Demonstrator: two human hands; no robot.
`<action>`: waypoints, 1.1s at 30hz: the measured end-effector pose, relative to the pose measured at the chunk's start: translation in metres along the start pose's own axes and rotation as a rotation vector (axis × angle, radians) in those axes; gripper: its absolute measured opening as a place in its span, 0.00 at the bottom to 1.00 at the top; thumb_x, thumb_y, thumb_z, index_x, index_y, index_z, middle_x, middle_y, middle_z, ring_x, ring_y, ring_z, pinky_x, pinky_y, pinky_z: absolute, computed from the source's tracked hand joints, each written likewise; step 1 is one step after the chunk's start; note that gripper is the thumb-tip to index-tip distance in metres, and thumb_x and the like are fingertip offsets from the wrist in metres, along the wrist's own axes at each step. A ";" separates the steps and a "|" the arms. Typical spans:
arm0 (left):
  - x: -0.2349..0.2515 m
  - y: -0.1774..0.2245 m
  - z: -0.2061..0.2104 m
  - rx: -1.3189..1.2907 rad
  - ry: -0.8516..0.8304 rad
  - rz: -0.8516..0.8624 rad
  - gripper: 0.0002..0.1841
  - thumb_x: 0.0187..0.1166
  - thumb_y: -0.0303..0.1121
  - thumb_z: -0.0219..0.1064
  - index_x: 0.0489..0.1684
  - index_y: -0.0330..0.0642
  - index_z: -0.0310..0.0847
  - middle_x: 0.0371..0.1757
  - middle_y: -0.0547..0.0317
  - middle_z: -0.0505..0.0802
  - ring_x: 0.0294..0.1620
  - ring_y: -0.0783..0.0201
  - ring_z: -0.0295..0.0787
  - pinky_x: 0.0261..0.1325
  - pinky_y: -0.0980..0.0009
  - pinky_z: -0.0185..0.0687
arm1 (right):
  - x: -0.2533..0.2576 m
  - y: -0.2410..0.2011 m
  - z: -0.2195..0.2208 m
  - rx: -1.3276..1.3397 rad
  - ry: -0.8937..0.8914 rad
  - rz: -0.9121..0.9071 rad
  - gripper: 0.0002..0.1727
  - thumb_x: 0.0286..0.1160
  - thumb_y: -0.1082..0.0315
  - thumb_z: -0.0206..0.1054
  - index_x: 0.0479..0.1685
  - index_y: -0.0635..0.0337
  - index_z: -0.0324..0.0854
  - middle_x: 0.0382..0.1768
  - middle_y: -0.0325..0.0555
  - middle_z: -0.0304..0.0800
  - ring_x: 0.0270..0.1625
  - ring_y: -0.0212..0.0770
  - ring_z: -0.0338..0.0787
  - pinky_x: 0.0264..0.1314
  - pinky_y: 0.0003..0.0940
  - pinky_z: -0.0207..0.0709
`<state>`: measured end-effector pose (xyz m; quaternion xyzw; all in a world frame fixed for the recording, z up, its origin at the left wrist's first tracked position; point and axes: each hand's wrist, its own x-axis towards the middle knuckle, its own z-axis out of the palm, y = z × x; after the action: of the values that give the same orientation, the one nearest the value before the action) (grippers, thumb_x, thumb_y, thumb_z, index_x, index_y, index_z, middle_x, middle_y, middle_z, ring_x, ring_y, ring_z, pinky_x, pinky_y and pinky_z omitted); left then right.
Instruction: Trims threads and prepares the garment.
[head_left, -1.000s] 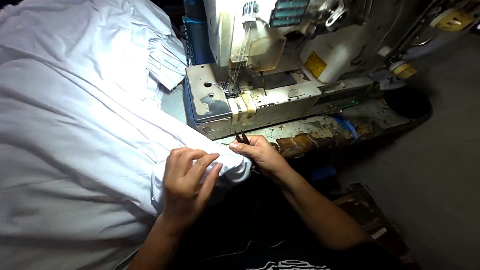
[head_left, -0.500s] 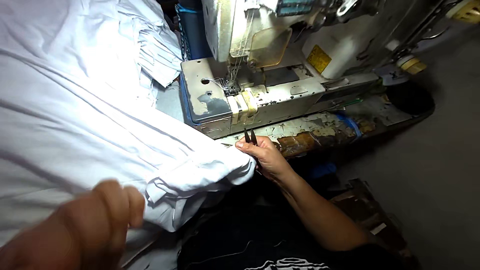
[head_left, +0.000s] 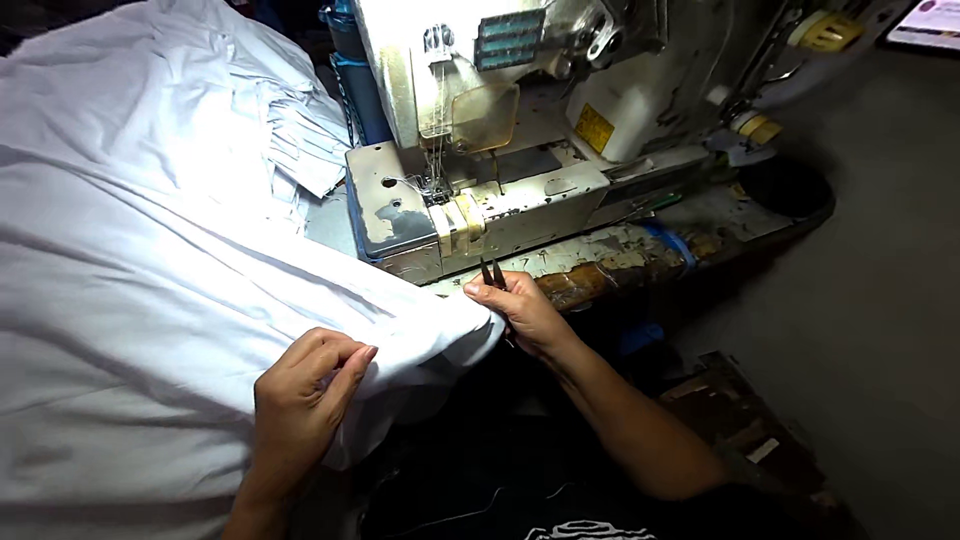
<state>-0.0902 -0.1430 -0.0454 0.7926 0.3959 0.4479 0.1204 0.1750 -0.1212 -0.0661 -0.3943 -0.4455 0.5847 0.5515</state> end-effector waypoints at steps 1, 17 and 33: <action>0.001 0.003 0.000 -0.061 -0.009 -0.008 0.14 0.82 0.39 0.66 0.31 0.38 0.90 0.36 0.66 0.90 0.42 0.85 0.84 0.48 0.89 0.77 | 0.000 0.000 0.001 0.008 -0.001 -0.001 0.10 0.80 0.72 0.65 0.29 0.59 0.85 0.16 0.34 0.81 0.17 0.21 0.76 0.20 0.15 0.69; 0.017 0.003 0.010 -0.069 -0.106 0.051 0.11 0.84 0.37 0.60 0.34 0.43 0.83 0.40 0.66 0.85 0.40 0.81 0.80 0.43 0.86 0.76 | -0.001 0.001 0.004 -0.049 -0.024 -0.024 0.09 0.79 0.72 0.65 0.30 0.58 0.87 0.18 0.34 0.83 0.19 0.21 0.78 0.23 0.15 0.71; 0.026 0.028 -0.062 0.438 -0.002 0.009 0.25 0.80 0.39 0.64 0.66 0.24 0.77 0.66 0.31 0.85 0.70 0.42 0.80 0.73 0.50 0.72 | -0.003 0.006 0.004 0.037 -0.136 -0.158 0.05 0.78 0.70 0.67 0.36 0.55 0.88 0.23 0.32 0.86 0.25 0.21 0.83 0.32 0.17 0.79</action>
<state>-0.1182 -0.1524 0.0204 0.8021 0.4800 0.3509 -0.0562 0.1698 -0.1246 -0.0712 -0.3070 -0.5006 0.5731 0.5716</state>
